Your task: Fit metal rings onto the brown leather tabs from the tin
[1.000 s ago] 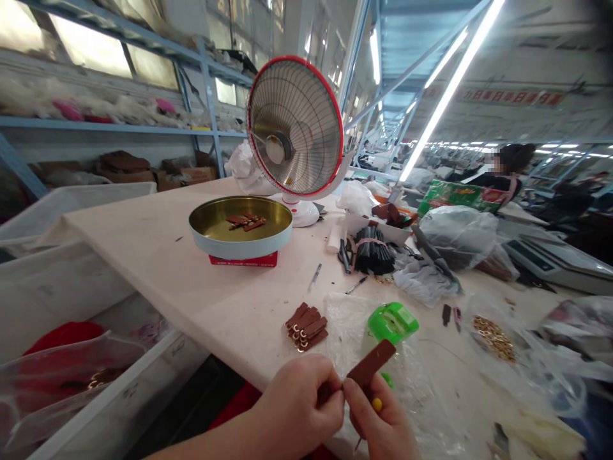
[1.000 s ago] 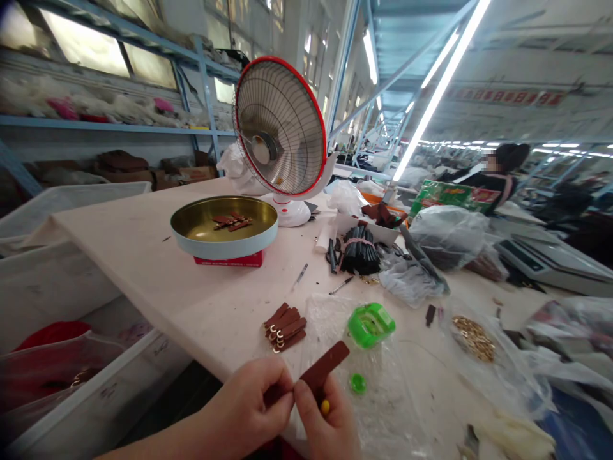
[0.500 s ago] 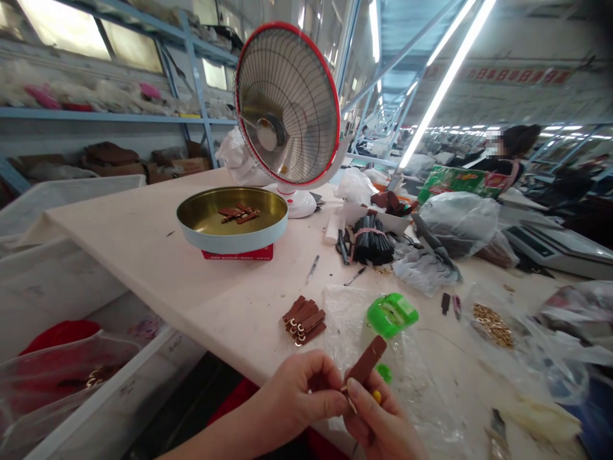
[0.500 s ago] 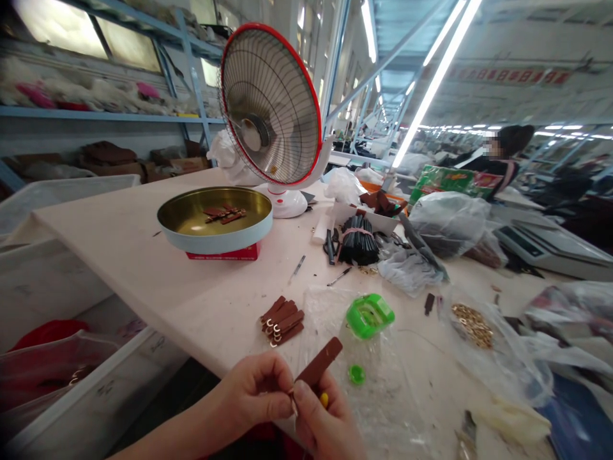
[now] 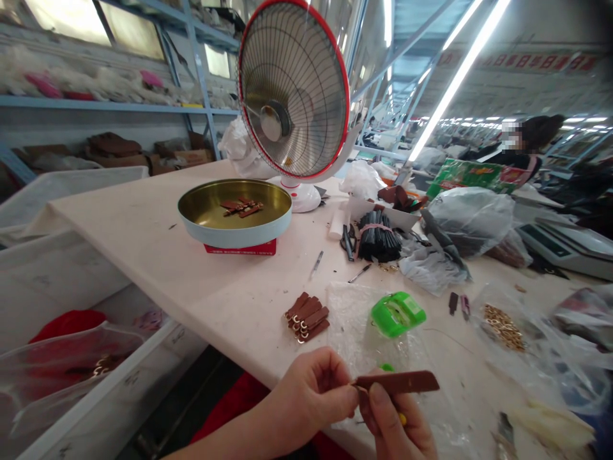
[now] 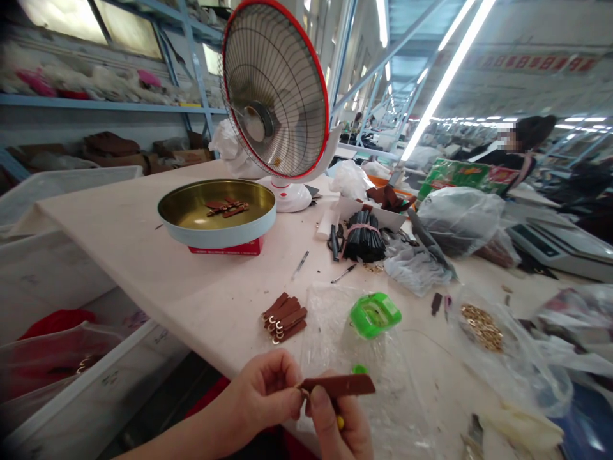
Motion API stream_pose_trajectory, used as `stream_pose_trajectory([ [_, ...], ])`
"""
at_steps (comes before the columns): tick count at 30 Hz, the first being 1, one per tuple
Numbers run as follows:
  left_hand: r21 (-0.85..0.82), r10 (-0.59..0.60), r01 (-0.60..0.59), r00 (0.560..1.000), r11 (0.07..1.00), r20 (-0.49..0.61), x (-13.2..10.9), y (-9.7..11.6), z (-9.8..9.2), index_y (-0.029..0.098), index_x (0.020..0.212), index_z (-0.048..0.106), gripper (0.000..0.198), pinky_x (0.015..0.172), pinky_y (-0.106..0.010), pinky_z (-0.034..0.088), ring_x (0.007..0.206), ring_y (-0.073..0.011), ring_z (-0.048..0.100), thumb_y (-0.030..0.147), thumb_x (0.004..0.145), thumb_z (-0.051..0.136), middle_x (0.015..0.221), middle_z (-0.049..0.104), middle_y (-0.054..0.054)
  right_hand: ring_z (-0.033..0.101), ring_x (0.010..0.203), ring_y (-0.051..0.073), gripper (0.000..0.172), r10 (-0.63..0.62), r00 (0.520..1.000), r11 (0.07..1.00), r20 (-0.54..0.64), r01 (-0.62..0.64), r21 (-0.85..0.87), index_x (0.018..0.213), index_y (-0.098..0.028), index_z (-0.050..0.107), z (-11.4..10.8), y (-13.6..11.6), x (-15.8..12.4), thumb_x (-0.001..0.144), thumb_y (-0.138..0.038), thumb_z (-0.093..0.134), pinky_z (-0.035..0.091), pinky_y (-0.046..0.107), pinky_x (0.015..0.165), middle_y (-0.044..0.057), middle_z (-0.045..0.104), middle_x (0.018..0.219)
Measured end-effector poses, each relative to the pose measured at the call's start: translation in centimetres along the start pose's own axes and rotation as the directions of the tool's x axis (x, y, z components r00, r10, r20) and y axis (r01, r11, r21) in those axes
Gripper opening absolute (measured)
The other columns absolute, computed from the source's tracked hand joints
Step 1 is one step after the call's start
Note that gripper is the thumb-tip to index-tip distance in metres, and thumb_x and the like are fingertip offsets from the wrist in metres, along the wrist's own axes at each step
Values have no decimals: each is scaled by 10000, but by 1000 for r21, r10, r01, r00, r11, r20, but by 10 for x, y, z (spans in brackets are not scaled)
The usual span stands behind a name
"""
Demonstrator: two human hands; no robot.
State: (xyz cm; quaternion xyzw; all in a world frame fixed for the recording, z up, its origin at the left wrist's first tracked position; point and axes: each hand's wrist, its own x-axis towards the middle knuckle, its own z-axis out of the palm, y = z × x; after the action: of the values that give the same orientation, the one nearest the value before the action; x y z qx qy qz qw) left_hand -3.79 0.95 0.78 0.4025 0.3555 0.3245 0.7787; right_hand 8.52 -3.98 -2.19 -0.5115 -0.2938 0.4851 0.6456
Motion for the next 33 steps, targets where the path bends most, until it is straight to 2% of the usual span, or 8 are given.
stream_pose_trajectory([
  [3, 1, -21, 21, 1000, 1000, 0, -1, 0, -1, 149, 640, 457, 363, 458, -169, 280, 459, -35, 416, 336, 584, 764, 535, 552, 38, 502, 484, 109, 242, -5, 1000, 999, 25, 6, -50, 713, -207, 714, -7, 1, 3, 656, -436, 767, 429, 181, 445, 2, 600, 550],
  [7, -138, -65, 79, 993, 987, 103, -5, 1, -3, 138, 673, 484, 412, 550, -187, 374, 539, -67, 526, 377, 548, 796, 589, 591, 17, 498, 453, 109, 308, 226, 973, 972, 55, -229, 51, 710, -183, 693, -7, 2, 5, 590, -444, 806, 437, 192, 413, 1, 598, 533],
  [9, -178, -79, 101, 989, 979, 124, -5, 2, -4, 136, 674, 488, 436, 561, -194, 384, 539, -70, 534, 394, 530, 808, 589, 596, 14, 453, 413, 90, 310, 269, 961, 955, 69, -275, 112, 708, -179, 680, -7, 3, 6, 590, -435, 808, 410, 183, 388, -24, 556, 488],
  [11, -157, -80, 93, 993, 983, 89, -5, 2, -3, 132, 669, 493, 440, 549, -189, 375, 533, -68, 532, 407, 529, 807, 585, 598, 11, 462, 427, 91, 312, 227, 973, 969, 37, -229, 91, 705, -180, 672, -6, 3, 5, 593, -439, 804, 412, 183, 401, -24, 565, 505],
  [17, -32, -44, 44, 999, 999, 7, -1, -2, -1, 118, 715, 540, 368, 564, -210, 381, 549, -84, 529, 393, 585, 747, 591, 586, 6, 522, 519, 136, 326, -21, 1000, 954, 7, 22, -298, 728, -187, 650, -3, -1, 3, 701, -509, 688, 427, 222, 467, -1, 611, 596],
  [22, 112, 7, 5, 995, 994, -104, 7, -7, -1, 140, 651, 495, 173, 542, -214, 343, 529, -77, 459, 277, 639, 601, 545, 514, 31, 449, 501, 125, 345, -60, 994, 905, 94, 94, -415, 729, -199, 592, -7, -6, 11, 810, -532, 549, 377, 222, 450, -24, 532, 572],
  [27, 149, 10, 11, 990, 989, -142, 17, -9, -4, 157, 647, 475, 104, 535, -217, 322, 520, -73, 401, 252, 629, 512, 537, 468, 50, 509, 651, 158, 379, -265, 958, 850, -106, 180, -496, 817, -211, 567, -34, -25, 29, 865, -560, 427, 421, 246, 592, -14, 549, 643],
  [33, 214, -26, 64, 984, 975, -176, 31, -15, -4, 175, 633, 429, 159, 544, -228, 324, 532, -86, 406, 313, 671, 497, 537, 455, 52, 487, 560, 158, 429, -363, 864, 759, -349, 57, -649, 807, -206, 553, -79, -20, 59, 862, -598, 388, 372, 278, 564, -30, 534, 573],
])
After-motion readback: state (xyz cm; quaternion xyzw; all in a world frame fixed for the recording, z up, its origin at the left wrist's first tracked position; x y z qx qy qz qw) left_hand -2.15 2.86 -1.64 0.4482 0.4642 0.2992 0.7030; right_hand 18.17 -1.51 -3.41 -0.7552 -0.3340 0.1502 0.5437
